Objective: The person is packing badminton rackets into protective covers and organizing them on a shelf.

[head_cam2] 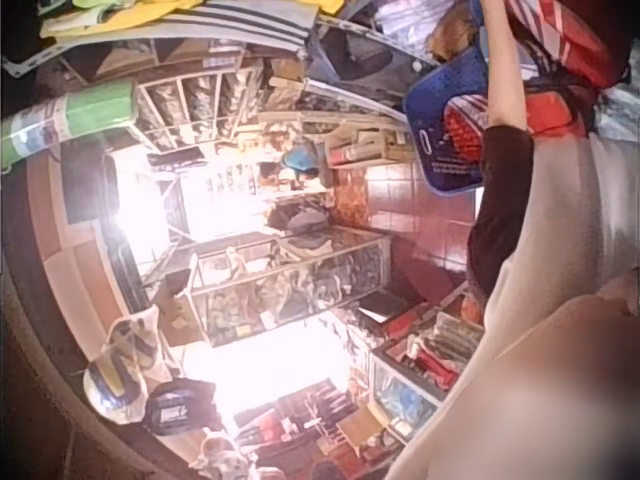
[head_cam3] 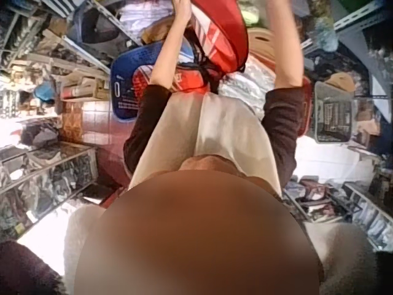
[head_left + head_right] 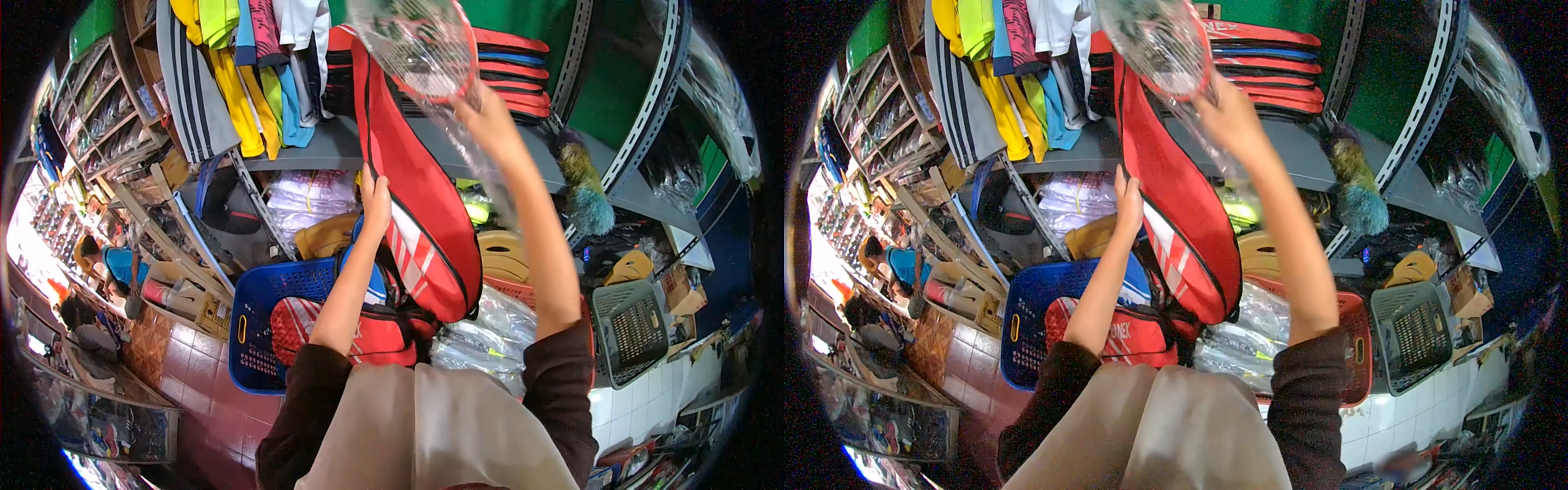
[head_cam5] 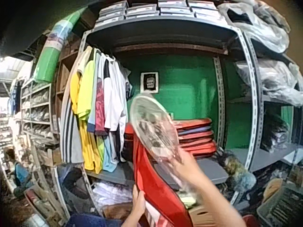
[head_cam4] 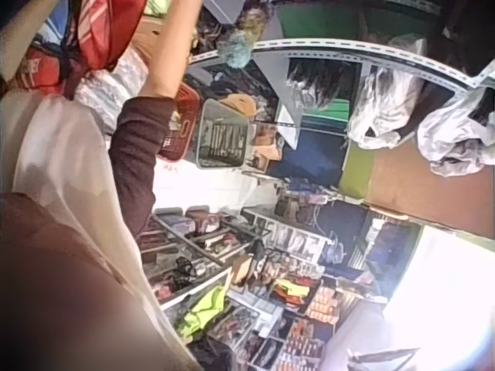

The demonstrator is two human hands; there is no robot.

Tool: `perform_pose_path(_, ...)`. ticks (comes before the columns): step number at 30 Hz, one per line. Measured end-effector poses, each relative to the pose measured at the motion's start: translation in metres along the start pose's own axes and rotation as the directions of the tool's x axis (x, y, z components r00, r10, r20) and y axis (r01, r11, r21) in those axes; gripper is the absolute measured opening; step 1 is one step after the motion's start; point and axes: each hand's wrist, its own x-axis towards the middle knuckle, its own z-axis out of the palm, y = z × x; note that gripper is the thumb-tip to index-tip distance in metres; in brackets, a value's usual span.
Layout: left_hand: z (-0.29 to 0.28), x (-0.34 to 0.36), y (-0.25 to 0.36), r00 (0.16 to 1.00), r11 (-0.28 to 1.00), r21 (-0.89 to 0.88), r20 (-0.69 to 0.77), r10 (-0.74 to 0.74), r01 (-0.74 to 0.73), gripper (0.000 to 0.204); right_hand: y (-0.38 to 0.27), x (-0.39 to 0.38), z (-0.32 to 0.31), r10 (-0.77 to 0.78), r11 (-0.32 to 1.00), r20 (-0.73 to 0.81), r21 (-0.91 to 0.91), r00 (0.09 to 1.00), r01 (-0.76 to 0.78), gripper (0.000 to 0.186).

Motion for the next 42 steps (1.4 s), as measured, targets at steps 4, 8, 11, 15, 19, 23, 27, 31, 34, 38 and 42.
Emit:
perform_pose_path(4, 0.001, 0.018, -0.001, 0.991, 0.987, -0.148, 0.106, 0.082, -0.066, 0.056, -0.001, 0.039, -0.045, -0.129, 0.893, 0.267, -0.388, 0.955, 0.229, 0.033)
perform_pose_path(8, -0.013, 0.034, -0.004, 0.996, 0.955, -0.297, 0.088, 0.033, -0.005, 0.045, -0.063, 0.041, -0.056, 0.159, 0.848, 0.336, -0.528, 0.928, 0.046, 0.033)
perform_pose_path(11, -0.009, 0.042, 0.007, 0.987, 0.919, -0.386, 0.156, -0.028, 0.087, 0.042, -0.079, 0.034, -0.061, -0.033, 0.55, 0.364, -0.771, 0.931, 0.321, 0.03)
perform_pose_path(15, -0.016, 0.044, 0.026, 0.943, 0.858, -0.448, 0.312, -0.115, 0.252, 0.041, -0.084, 0.03, -0.067, -0.055, 0.362, 0.419, -0.838, 0.906, 0.409, 0.031)
perform_pose_path(19, -0.022, 0.036, 0.037, 0.919, 0.879, -0.33, 0.307, -0.246, 0.345, 0.037, -0.085, 0.026, -0.07, -0.433, 0.079, 0.569, -0.749, 0.699, 0.658, 0.017)
perform_pose_path(23, -0.031, 0.035, 0.005, 0.895, 0.846, -0.325, 0.292, -0.336, 0.424, 0.039, -0.059, 0.039, -0.071, -0.526, 0.023, 0.594, -0.705, 0.609, 0.709, 0.017)
perform_pose_path(27, -0.023, 0.026, 0.007, 0.928, 0.76, -0.535, 0.259, -0.267, 0.368, 0.039, -0.057, 0.038, -0.085, -0.802, -0.04, 0.509, -0.567, 0.312, 0.823, 0.024)
perform_pose_path(31, -0.029, 0.026, -0.01, 0.888, 0.592, -0.671, 0.245, -0.39, 0.446, 0.041, -0.069, 0.026, -0.062, -0.201, 0.143, 0.594, -0.769, 0.779, 0.623, 0.032)
perform_pose_path(34, -0.02, 0.015, -0.013, 0.851, 0.416, -0.762, 0.333, -0.406, 0.496, 0.043, -0.052, 0.018, -0.044, -0.24, 0.087, 0.678, -0.698, 0.695, 0.711, 0.032)
perform_pose_path(38, -0.019, 0.003, -0.021, 0.855, 0.407, -0.776, 0.315, -0.412, 0.482, 0.042, -0.052, 0.02, -0.035, -0.221, 0.036, 0.723, -0.665, 0.655, 0.746, 0.034)
perform_pose_path(42, -0.041, 0.014, -0.063, 0.902, 0.609, -0.666, 0.334, -0.273, 0.431, 0.047, -0.069, 0.031, -0.028, -0.208, -0.004, 0.749, -0.644, 0.63, 0.765, 0.031)
